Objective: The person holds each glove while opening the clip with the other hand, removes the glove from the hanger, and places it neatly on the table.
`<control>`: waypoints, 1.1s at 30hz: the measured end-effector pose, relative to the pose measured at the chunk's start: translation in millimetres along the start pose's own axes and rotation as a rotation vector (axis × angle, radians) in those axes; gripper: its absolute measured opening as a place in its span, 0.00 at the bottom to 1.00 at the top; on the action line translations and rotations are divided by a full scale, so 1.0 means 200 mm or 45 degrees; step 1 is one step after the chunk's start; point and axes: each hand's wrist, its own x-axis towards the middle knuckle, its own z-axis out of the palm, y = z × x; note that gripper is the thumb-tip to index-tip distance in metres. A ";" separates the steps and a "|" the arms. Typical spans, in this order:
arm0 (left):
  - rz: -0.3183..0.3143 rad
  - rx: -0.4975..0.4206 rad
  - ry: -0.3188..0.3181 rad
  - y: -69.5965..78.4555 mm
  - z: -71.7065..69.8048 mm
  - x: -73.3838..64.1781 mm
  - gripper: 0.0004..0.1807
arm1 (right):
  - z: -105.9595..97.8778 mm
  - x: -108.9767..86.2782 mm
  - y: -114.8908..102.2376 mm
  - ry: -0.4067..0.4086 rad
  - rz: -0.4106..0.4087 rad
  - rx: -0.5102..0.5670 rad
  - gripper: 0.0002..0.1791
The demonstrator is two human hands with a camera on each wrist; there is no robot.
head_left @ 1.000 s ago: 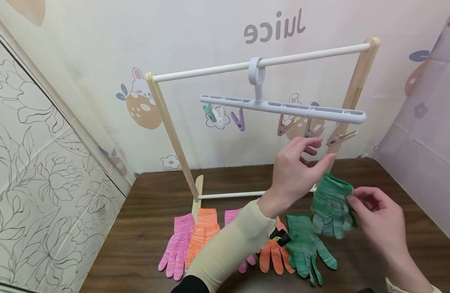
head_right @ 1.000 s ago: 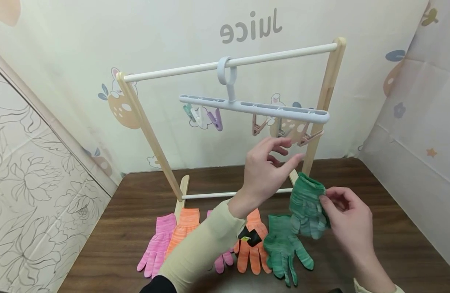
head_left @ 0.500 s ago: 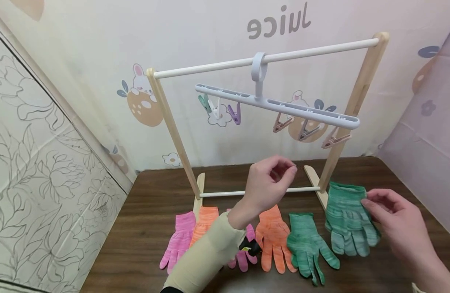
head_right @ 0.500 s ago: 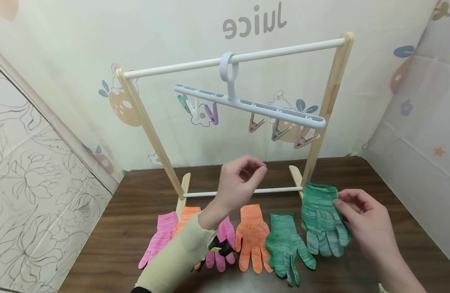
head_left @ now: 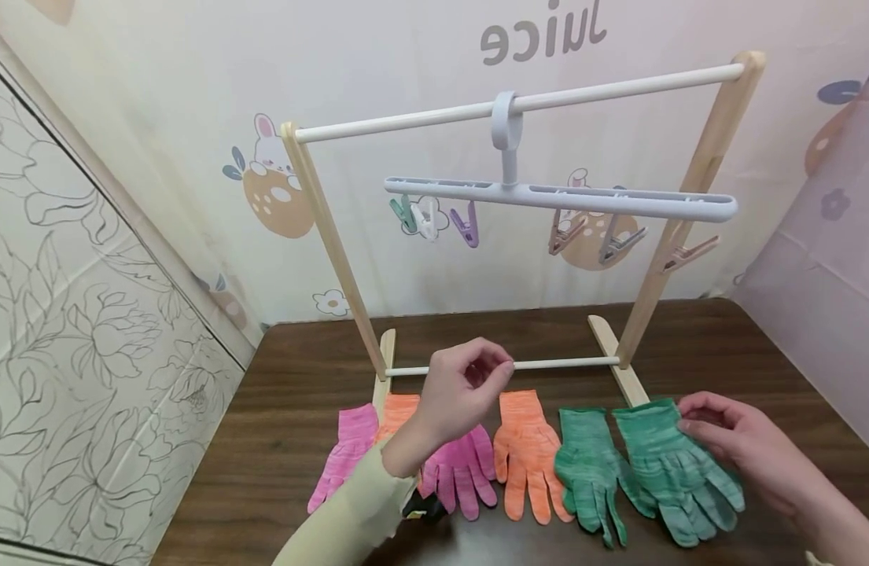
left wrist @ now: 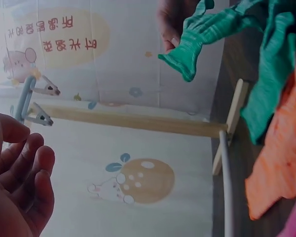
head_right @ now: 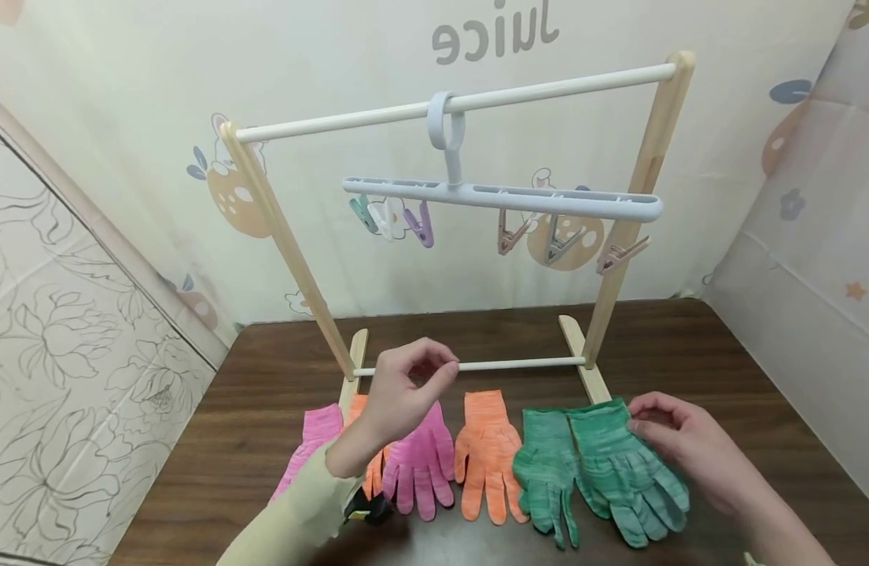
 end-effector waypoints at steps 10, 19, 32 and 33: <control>-0.148 0.013 -0.075 -0.03 -0.06 -0.24 0.04 | -0.03 0.07 0.15 -0.036 0.182 -0.004 0.09; -0.248 0.026 -0.130 -0.02 -0.07 -0.39 0.03 | 0.01 0.10 0.19 0.092 0.220 -0.280 0.18; -0.385 0.096 -0.124 -0.08 -0.11 -0.49 0.05 | 0.01 0.10 0.18 0.273 0.109 -0.733 0.18; -0.400 0.110 -0.122 -0.09 -0.12 -0.50 0.05 | 0.02 0.09 0.17 0.288 0.101 -0.753 0.18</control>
